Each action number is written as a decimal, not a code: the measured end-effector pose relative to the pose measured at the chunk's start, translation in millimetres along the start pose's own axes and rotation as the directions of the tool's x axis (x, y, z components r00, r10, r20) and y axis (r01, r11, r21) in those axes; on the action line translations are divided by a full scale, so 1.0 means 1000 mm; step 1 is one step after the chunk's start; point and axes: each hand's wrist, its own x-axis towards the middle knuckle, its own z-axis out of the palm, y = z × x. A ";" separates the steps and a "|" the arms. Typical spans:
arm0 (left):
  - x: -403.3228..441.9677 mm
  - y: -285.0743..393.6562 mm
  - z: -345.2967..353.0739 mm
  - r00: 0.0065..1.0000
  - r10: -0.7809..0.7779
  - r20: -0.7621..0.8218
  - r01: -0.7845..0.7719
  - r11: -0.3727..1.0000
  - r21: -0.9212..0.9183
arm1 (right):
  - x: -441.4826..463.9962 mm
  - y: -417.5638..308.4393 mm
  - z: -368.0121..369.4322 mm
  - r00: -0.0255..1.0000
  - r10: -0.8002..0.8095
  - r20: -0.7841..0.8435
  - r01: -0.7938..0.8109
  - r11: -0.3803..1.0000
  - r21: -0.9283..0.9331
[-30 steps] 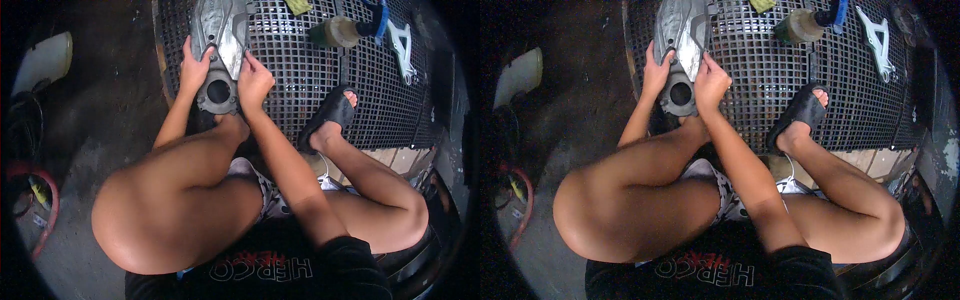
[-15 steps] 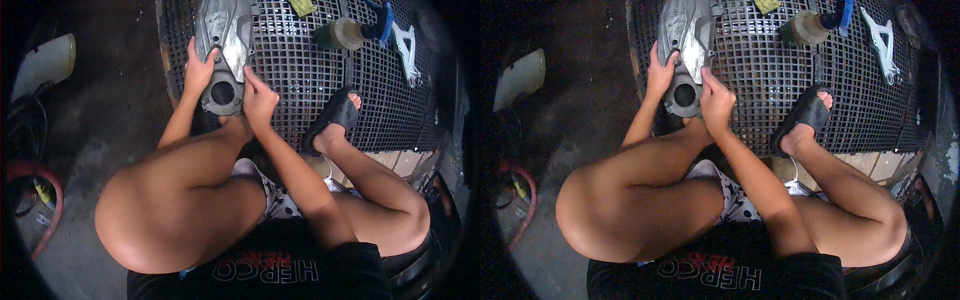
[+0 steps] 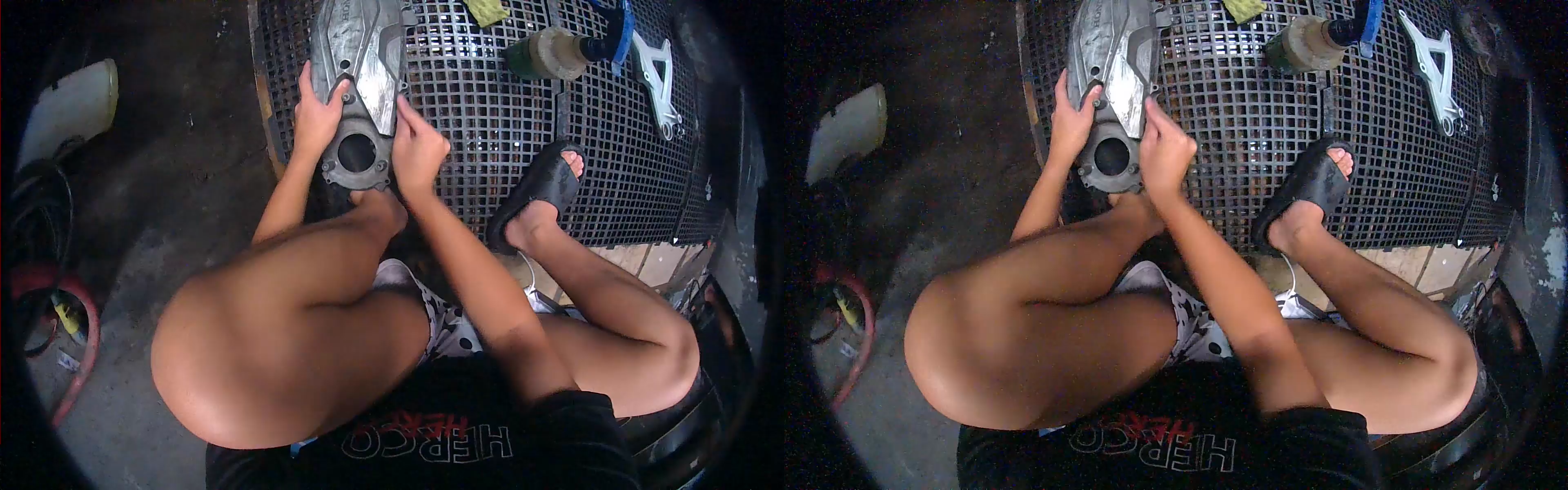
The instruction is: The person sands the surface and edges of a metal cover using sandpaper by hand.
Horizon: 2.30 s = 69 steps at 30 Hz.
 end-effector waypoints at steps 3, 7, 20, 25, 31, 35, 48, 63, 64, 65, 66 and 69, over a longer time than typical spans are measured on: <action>0.000 -0.002 0.000 1.000 0.002 -0.001 -0.002 1.000 -0.012 | -0.003 -0.002 0.003 0.997 0.059 -0.041 -0.058 0.998 0.023; -0.001 0.006 -0.002 1.000 0.020 -0.015 -0.021 1.000 -0.023 | -0.018 0.001 -0.009 0.996 -0.092 0.000 0.092 0.994 0.065; 0.002 0.014 -0.006 1.000 -0.016 -0.004 0.016 1.000 0.012 | 0.001 0.010 0.000 0.999 -0.019 -0.046 0.020 1.000 0.023; -0.001 0.004 -0.002 1.000 -0.028 0.010 0.028 0.999 0.024 | 0.005 0.010 -0.001 0.997 -0.066 -0.041 0.065 0.997 -0.039; 0.001 0.007 -0.002 1.000 -0.009 0.017 0.009 1.000 0.003 | 0.016 0.014 -0.002 0.993 -0.116 -0.027 0.117 0.993 0.020; 0.000 0.006 -0.004 0.999 -0.032 0.019 0.031 0.999 0.044 | 0.011 0.012 0.000 0.983 -0.170 -0.073 0.171 0.985 0.002; -0.002 0.008 -0.003 1.000 0.007 -0.002 -0.007 0.999 0.040 | 0.003 0.014 -0.016 0.992 -0.121 0.038 0.117 0.989 0.092; -0.001 -0.004 0.000 1.000 0.023 0.007 -0.022 0.999 -0.043 | 0.019 0.028 -0.025 0.928 -0.335 0.162 0.313 0.938 0.147; 0.001 -0.004 0.000 1.000 0.013 0.022 -0.012 1.000 -0.029 | 0.012 0.028 -0.026 0.928 -0.325 0.181 0.306 0.944 0.122; 0.004 -0.004 0.000 0.999 0.004 0.040 -0.004 1.000 -0.019 | 0.005 0.027 -0.029 0.928 -0.314 0.199 0.301 0.949 0.092; 0.005 -0.002 0.000 0.999 0.012 0.039 -0.011 1.000 -0.020 | -0.004 0.027 -0.037 0.901 -0.362 0.238 0.342 0.932 0.123; 0.003 -0.003 0.003 0.999 -0.009 0.041 0.010 1.000 -0.027 | -0.003 0.031 -0.043 0.847 -0.441 0.295 0.386 0.894 0.227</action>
